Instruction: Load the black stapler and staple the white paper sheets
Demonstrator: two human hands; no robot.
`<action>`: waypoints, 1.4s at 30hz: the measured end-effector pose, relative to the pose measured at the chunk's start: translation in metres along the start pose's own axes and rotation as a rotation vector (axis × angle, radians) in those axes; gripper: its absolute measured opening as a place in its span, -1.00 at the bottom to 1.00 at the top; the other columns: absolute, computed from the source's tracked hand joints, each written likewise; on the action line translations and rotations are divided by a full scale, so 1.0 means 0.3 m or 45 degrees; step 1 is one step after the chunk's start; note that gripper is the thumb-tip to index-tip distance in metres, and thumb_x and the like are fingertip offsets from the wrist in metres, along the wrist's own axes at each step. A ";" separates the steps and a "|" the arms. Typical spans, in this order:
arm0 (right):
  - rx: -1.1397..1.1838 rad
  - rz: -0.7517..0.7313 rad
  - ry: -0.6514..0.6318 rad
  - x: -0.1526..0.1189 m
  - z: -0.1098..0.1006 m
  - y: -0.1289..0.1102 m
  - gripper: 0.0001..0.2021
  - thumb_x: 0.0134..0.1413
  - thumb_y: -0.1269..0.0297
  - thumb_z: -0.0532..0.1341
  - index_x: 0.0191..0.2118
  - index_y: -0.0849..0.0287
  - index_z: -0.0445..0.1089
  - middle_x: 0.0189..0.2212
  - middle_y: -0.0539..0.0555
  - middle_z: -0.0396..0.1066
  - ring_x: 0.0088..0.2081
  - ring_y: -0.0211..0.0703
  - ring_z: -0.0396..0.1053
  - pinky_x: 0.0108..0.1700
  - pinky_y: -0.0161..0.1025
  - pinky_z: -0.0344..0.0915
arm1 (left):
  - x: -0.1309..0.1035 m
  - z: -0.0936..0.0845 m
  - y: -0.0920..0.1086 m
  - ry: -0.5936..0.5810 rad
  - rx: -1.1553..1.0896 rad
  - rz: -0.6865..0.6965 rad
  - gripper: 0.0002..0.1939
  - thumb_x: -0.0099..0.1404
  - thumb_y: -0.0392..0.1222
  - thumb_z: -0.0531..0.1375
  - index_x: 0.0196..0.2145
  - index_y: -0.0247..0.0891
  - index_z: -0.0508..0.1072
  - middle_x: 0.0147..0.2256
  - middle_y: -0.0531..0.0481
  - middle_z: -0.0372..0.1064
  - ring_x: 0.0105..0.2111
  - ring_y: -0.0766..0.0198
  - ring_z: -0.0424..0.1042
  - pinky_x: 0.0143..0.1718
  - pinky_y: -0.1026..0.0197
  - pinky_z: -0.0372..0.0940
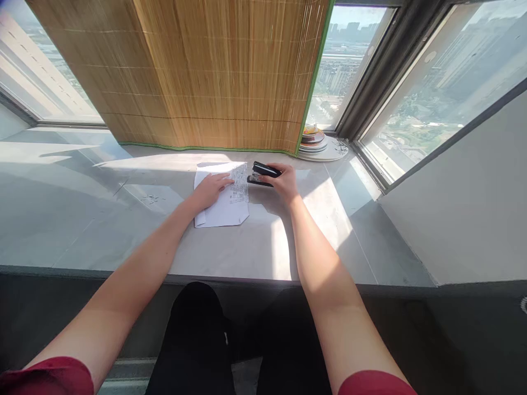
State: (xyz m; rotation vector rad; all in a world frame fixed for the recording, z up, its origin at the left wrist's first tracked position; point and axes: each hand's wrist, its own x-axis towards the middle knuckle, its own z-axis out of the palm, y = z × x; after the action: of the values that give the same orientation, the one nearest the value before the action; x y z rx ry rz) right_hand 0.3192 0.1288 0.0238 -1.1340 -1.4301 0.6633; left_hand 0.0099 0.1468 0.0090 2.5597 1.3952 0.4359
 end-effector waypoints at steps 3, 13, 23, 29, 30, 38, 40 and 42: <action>-0.097 0.013 -0.136 0.001 -0.042 -0.003 -0.60 -0.23 0.12 0.63 -0.19 0.04 0.67 -0.19 0.14 0.67 -0.05 0.22 0.62 0.08 0.17 0.57 | -0.009 -0.022 0.050 -0.192 0.039 -0.031 -0.42 0.67 0.06 -0.08 0.54 0.06 0.24 0.60 0.02 -0.02 0.60 0.02 -0.05 0.61 -0.31 -0.20; -0.218 0.005 -0.566 -0.003 -0.078 -0.018 -0.51 -0.22 -0.09 0.64 -0.15 0.04 0.73 -0.21 0.11 0.68 -0.11 0.16 0.61 -0.05 0.04 0.51 | -0.005 -0.027 0.036 -0.054 0.030 -0.113 -0.43 0.65 -0.11 -0.14 0.43 0.09 0.43 0.52 0.02 0.20 0.51 0.01 0.17 0.52 -0.24 0.07; -0.413 -0.162 -0.610 0.006 -0.047 -0.038 -0.50 -0.09 -0.17 0.56 -0.12 0.08 0.71 -0.20 0.15 0.67 -0.15 0.09 0.56 -0.04 0.01 0.44 | -0.028 -0.042 0.122 -0.246 -0.076 0.147 -0.24 0.50 0.42 0.07 0.50 0.07 0.33 0.59 -0.04 0.02 0.58 -0.09 0.00 0.59 -0.32 -0.22; -0.464 -0.243 -0.610 -0.007 -0.020 -0.074 -0.53 -0.03 -0.18 0.53 -0.13 0.08 0.70 -0.22 0.15 0.66 -0.20 0.07 0.54 -0.06 -0.01 0.39 | -0.037 -0.045 0.142 -0.251 -0.106 0.087 -0.21 0.51 0.48 0.00 0.49 0.06 0.35 0.59 -0.06 0.00 0.59 -0.18 -0.03 0.57 -0.44 -0.28; -0.473 -0.245 -0.611 -0.010 -0.015 -0.079 -0.54 -0.03 -0.16 0.53 -0.13 0.08 0.69 -0.21 0.15 0.66 -0.19 0.07 0.53 -0.06 -0.01 0.38 | -0.037 -0.044 0.143 -0.251 -0.117 0.082 -0.22 0.51 0.48 -0.01 0.47 0.07 0.37 0.59 -0.05 0.00 0.58 -0.18 -0.03 0.57 -0.45 -0.29; -0.454 -0.269 -0.774 -0.033 0.048 -0.131 -0.58 0.23 -0.18 0.36 -0.13 0.10 0.63 -0.21 0.12 0.63 -0.16 0.03 0.49 -0.06 -0.08 0.32 | -0.043 -0.043 0.166 -0.216 -0.185 0.155 -0.20 0.45 0.49 0.10 0.46 0.07 0.36 0.58 -0.06 0.05 0.57 -0.13 0.03 0.60 -0.37 -0.25; -0.413 -0.245 -0.757 -0.039 0.066 -0.136 -0.52 0.36 -0.24 0.23 -0.19 0.11 0.61 -0.25 0.12 0.61 -0.20 -0.01 0.46 -0.11 -0.11 0.29 | -0.043 -0.052 0.166 -0.193 -0.180 0.128 -0.12 0.43 0.50 0.10 0.50 -0.02 0.29 0.58 -0.13 0.04 0.57 -0.12 0.04 0.60 -0.34 -0.23; -0.408 -0.237 -0.703 -0.043 0.079 -0.134 -0.44 0.40 -0.28 0.15 -0.31 0.13 0.54 -0.34 0.10 0.55 -0.27 -0.05 0.40 -0.16 -0.13 0.24 | -0.042 -0.060 0.158 -0.178 -0.160 0.088 -0.09 0.43 0.49 0.09 0.53 -0.07 0.24 0.57 -0.17 0.07 0.57 -0.12 0.03 0.61 -0.31 -0.23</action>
State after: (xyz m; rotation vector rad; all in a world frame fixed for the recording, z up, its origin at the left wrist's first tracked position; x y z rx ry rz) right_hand 0.2845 0.1069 0.0492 -1.0851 -2.1460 0.6573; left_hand 0.0343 0.1111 0.0384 2.4899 1.1965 0.3369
